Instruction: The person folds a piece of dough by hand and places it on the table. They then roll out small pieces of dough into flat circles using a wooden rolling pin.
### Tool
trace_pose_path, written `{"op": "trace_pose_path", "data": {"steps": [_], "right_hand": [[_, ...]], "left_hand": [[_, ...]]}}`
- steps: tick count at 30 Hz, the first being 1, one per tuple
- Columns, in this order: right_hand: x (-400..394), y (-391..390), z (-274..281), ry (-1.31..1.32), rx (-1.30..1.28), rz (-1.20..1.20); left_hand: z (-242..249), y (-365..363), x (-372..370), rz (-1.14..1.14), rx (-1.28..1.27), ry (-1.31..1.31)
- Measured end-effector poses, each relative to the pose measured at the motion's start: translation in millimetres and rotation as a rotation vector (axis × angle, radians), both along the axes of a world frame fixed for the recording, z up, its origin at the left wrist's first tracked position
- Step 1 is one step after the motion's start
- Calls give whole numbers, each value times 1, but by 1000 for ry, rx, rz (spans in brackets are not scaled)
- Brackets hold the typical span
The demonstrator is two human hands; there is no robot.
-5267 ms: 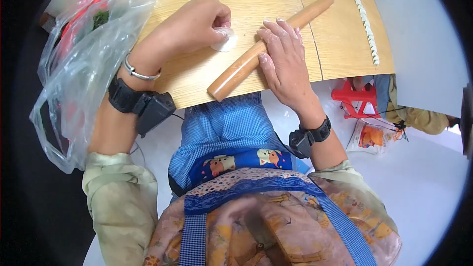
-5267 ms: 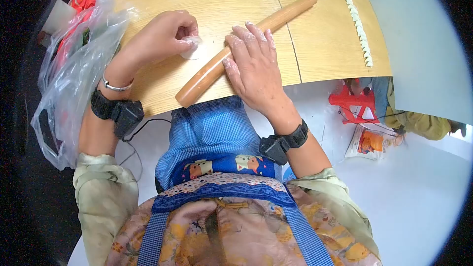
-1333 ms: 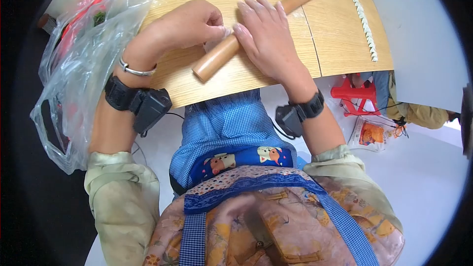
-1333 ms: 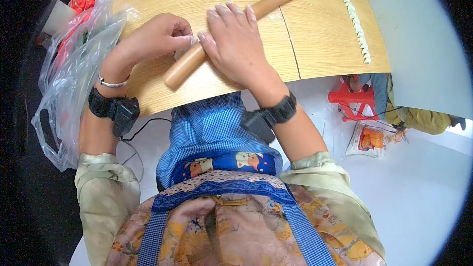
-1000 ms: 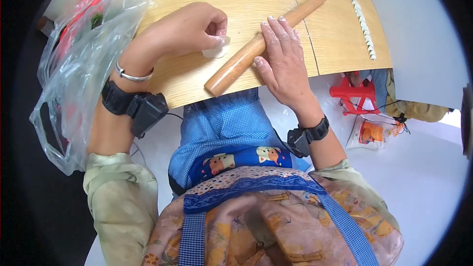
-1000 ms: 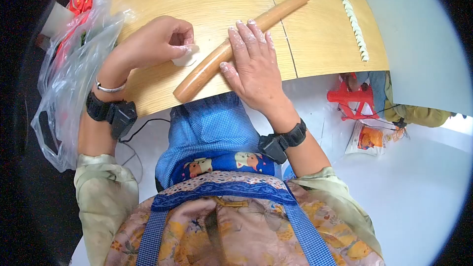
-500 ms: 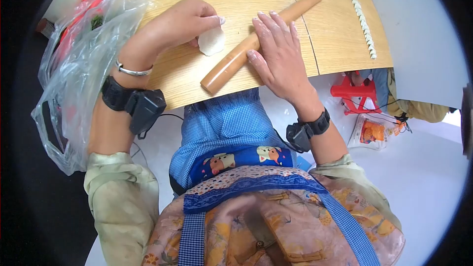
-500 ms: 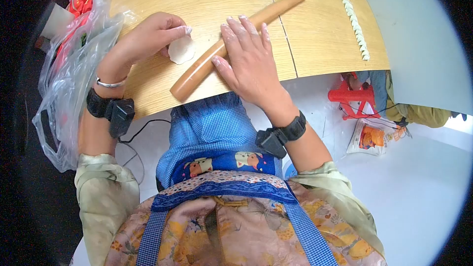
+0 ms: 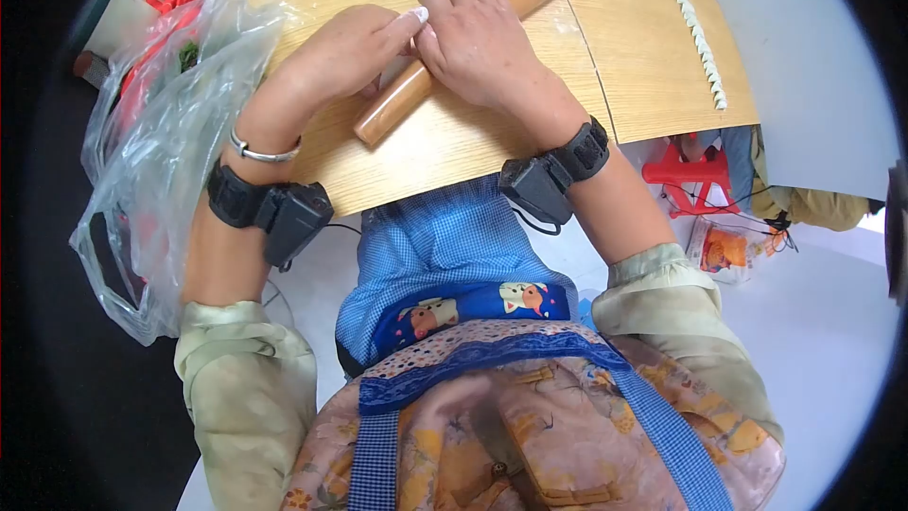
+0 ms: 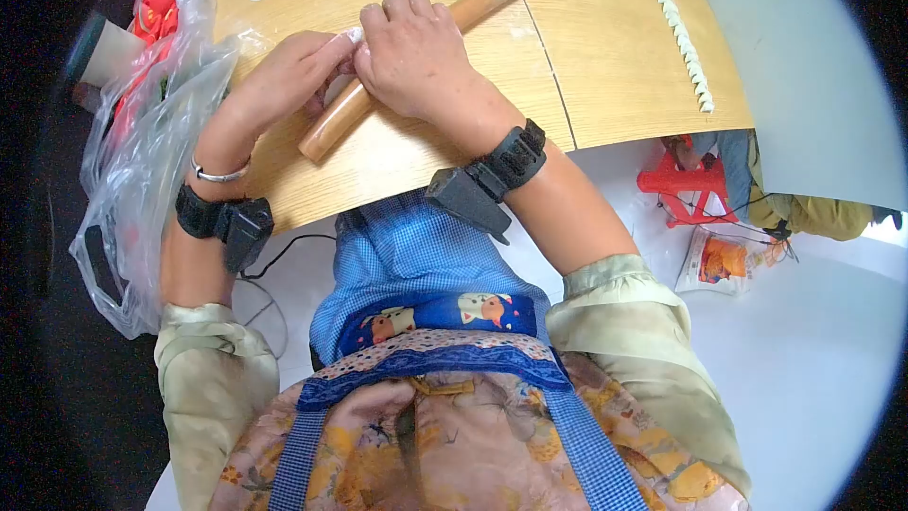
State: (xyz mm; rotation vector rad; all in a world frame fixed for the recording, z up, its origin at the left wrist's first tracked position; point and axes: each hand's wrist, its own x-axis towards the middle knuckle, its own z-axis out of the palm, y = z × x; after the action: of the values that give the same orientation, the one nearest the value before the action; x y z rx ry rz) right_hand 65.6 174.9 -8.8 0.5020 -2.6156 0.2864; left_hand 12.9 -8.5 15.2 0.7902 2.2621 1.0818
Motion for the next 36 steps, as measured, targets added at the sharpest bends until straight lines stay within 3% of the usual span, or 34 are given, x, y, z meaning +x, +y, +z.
{"op": "trace_pose_path", "data": {"steps": [10,18,25,28,36], "right_hand": [[67,35,-2,-113,60,-29],[14,13,1,-37,-6,19],[0,7,-1,-21,-17,6],[37,29,-5,-23,-39,30],[99,54,-6,-108,11,-110]], "left_hand": [[-5,-6,3,-55,34,50],[2,-5,-4,90,30,-114],[3,-4,-6,73,37,-112],[-5,-3,-8,-78,-71,119],[-4,-9,-12,-235,36,-7]]}}
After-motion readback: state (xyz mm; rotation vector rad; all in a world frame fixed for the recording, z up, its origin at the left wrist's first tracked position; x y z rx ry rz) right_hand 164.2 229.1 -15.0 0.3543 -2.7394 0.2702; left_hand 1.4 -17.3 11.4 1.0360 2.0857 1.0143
